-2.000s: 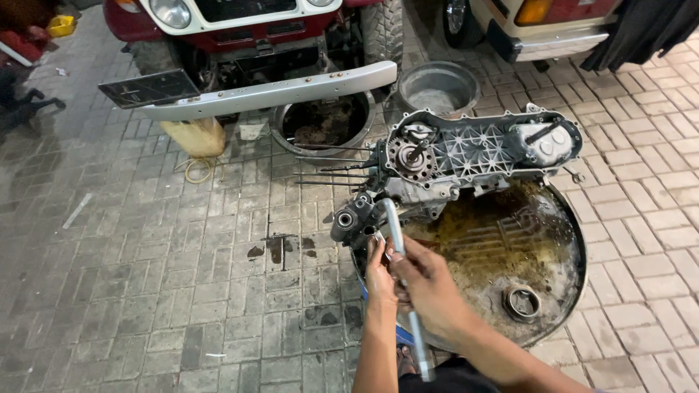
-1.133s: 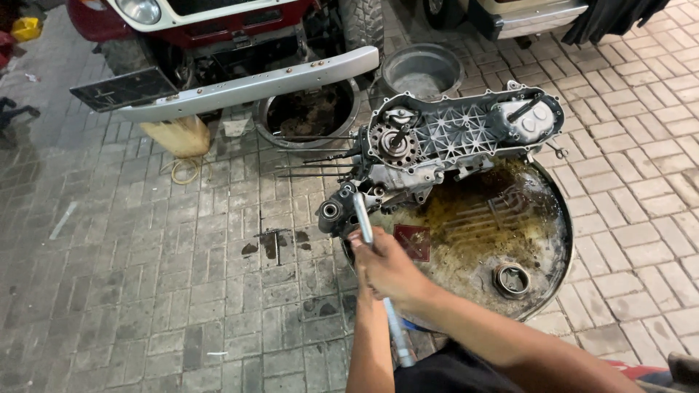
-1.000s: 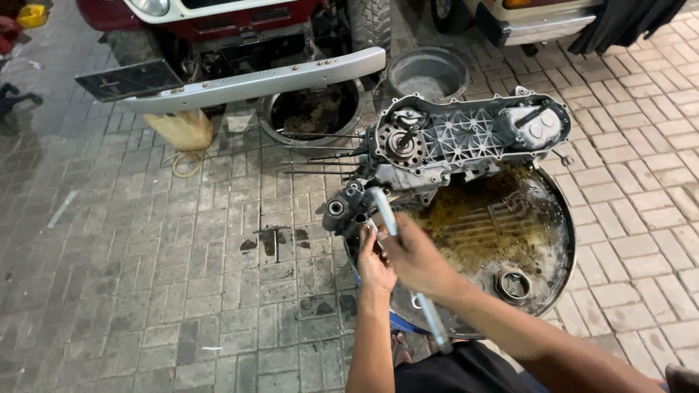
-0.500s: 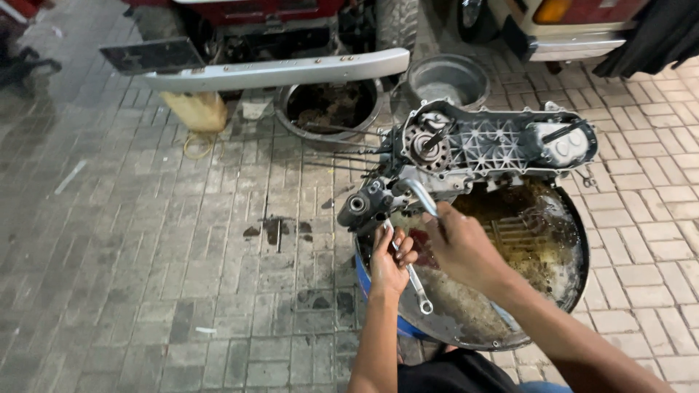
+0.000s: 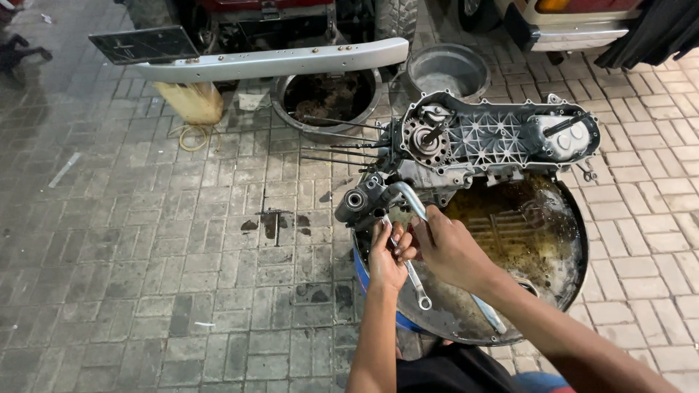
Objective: Disassembling an engine block by loosening bolts using a wrench and a metal pipe for leverage
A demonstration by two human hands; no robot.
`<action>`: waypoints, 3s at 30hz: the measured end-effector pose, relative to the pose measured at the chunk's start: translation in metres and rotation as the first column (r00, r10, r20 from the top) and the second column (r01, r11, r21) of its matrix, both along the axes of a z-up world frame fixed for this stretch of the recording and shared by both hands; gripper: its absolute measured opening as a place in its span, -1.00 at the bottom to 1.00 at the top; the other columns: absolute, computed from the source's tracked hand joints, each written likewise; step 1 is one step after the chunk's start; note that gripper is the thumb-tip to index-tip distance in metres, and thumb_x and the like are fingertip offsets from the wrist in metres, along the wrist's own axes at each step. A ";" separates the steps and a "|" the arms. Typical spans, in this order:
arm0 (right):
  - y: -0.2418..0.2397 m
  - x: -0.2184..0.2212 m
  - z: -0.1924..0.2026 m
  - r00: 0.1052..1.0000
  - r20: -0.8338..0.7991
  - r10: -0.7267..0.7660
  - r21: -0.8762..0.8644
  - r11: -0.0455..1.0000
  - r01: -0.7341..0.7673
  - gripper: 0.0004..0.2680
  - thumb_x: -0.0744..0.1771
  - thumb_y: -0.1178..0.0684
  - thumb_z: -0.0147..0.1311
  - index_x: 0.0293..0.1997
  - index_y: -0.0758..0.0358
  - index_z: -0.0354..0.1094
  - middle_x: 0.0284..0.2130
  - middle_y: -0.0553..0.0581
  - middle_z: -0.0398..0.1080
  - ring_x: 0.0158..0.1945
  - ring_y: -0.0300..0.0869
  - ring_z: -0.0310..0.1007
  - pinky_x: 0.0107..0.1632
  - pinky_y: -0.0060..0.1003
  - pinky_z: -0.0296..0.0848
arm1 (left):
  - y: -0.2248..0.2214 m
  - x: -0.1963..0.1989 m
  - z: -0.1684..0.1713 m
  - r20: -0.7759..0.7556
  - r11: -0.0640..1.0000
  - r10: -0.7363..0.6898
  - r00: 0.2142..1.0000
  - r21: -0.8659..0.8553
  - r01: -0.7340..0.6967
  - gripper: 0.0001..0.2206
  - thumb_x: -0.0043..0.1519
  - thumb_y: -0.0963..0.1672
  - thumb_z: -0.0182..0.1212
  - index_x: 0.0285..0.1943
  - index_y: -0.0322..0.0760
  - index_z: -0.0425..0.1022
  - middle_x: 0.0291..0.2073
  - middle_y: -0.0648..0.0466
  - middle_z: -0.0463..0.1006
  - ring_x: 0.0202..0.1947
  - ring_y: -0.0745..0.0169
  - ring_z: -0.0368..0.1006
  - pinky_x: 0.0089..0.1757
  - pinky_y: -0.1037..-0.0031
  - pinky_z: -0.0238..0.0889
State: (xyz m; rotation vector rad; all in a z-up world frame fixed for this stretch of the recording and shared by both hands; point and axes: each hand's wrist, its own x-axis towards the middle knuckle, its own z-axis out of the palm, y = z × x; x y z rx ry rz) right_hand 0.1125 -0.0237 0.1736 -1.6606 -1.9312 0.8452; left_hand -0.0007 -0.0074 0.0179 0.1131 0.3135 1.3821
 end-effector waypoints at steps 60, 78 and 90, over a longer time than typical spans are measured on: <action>0.067 0.092 0.046 0.924 0.034 0.380 -0.021 0.925 -0.380 -0.82 0.36 0.23 -0.07 0.01 0.36 0.44 -0.56 0.18 0.49 -0.75 -0.24 0.38 -0.66 -0.44 0.37 | 0.008 0.030 -0.012 0.157 0.995 0.084 0.984 0.043 -0.092 -0.84 0.48 -0.13 -0.05 -0.20 0.07 0.25 -0.45 0.25 0.01 -0.61 0.45 -0.06 -0.58 0.76 -0.17; -0.015 0.013 0.088 0.930 -0.336 -0.150 -0.120 0.986 0.116 -0.71 0.37 0.16 0.01 0.21 0.46 0.38 -0.21 0.48 0.58 -0.53 -0.23 0.32 -0.56 -0.32 0.33 | 0.004 0.032 -0.006 0.142 0.995 0.097 0.985 -0.004 -0.098 -0.73 0.48 -0.11 -0.01 -0.33 0.07 0.13 -0.48 0.28 -0.07 -0.60 0.48 -0.13 -0.57 0.75 -0.27; -0.019 0.056 0.071 0.901 -0.418 -0.117 -0.092 0.992 0.086 -0.70 0.37 0.13 0.00 0.21 0.47 0.37 -0.08 0.51 0.53 -0.20 -0.12 0.43 -0.31 -0.09 0.48 | 0.003 0.060 -0.004 0.027 0.984 0.179 0.983 -0.020 -0.179 -0.73 0.46 -0.10 0.01 -0.35 0.06 0.16 -0.49 0.26 0.01 -0.59 0.42 -0.05 -0.53 0.70 -0.18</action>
